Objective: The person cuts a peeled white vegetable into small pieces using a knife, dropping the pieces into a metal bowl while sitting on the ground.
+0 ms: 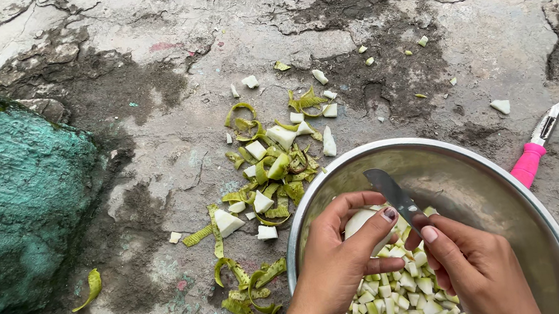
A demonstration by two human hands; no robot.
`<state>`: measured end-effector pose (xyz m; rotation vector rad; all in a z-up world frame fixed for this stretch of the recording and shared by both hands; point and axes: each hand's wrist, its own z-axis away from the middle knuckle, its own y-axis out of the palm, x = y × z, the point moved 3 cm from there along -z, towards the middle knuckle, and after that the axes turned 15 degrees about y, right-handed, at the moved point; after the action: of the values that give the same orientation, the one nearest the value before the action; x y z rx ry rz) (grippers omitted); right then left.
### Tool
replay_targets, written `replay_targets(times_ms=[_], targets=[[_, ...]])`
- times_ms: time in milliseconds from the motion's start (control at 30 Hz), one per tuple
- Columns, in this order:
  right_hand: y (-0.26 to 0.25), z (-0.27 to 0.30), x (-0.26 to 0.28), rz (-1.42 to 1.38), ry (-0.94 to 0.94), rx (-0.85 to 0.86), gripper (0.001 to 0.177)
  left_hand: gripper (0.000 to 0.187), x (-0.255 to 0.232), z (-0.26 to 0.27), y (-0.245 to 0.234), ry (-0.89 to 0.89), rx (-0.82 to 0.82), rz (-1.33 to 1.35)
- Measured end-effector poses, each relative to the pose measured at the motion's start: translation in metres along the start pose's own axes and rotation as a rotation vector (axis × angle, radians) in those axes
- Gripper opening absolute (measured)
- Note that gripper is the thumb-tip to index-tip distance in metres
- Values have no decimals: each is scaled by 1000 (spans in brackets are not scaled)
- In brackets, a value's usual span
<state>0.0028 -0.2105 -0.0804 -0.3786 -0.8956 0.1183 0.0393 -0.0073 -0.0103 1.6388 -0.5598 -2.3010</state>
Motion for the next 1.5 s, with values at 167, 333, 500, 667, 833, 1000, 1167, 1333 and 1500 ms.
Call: replay_targets(times_ms=[167, 333, 500, 667, 833, 1000, 1167, 1333, 1500], targets=[[7, 18, 26, 371, -163, -136, 31, 36, -22, 5, 6, 251, 0, -686], [14, 37, 47, 444, -272, -167, 29, 18, -26, 7, 2, 243, -77, -654], [16, 55, 64, 477, -178, -260, 33, 15, -40, 15, 2, 342, -85, -760], [7, 61, 63, 400, -151, -291, 34, 18, -86, 28, -16, 572, -297, -1208], [15, 67, 63, 465, 18, -273, 39, 15, -103, 37, -51, 456, -376, -1712], [40, 78, 72, 500, 104, -248, 36, 62, -96, 38, -63, 366, -359, -1885], [57, 86, 82, 681, 28, -326, 26, 17, -104, 48, -43, 641, -157, -1614], [61, 82, 76, 963, -229, -495, 22, 19, -70, 43, -14, 876, 296, -1532], [53, 79, 71, 1024, -441, -582, 29, 8, -46, 34, -6, 982, 378, -1606]])
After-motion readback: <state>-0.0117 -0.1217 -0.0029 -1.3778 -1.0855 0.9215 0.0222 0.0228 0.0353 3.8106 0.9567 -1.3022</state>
